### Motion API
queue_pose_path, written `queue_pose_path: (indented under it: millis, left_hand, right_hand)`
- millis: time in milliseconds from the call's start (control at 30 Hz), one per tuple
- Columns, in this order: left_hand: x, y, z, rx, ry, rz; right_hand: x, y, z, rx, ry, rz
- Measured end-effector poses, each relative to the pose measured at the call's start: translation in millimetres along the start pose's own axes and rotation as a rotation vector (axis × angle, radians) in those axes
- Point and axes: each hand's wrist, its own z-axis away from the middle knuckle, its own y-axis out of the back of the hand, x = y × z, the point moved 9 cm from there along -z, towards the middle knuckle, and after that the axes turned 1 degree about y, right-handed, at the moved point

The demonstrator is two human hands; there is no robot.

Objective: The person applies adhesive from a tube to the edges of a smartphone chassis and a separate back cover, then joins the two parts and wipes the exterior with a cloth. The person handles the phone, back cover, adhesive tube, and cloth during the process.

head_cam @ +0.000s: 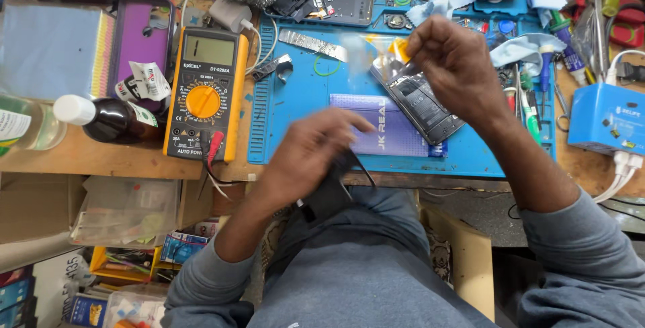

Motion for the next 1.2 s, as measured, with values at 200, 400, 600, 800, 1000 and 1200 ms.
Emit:
queue_pose_path:
  millis: [200,400,600,800,1000,1200]
  left_hand:
    - [-1,-42,-11,-0.148,-0.024,-0.304]
    - [-16,39,17,0.404,0.089,0.170]
    - [-11,74,41,0.587,-0.043,0.687]
    - [-17,91,68,0.765,-0.026,0.654]
    - [-41,66,34,0.857,0.069,0.663]
    - [-55,-10,-30,0.722,-0.142,0.705]
  right_hand:
    - [-40,56,-22,0.193,-0.071,0.270]
    - [-29,29,38,-0.007,-0.221,0.777]
    - [-22,-3,50,-0.019,-0.063,0.706]
    - [-52,-15,60,-0.161,0.153,0.443]
    - [-90,-24,64,-0.166,0.177,0.329]
    - [-75,-34,98,0.257,-0.271,0.068]
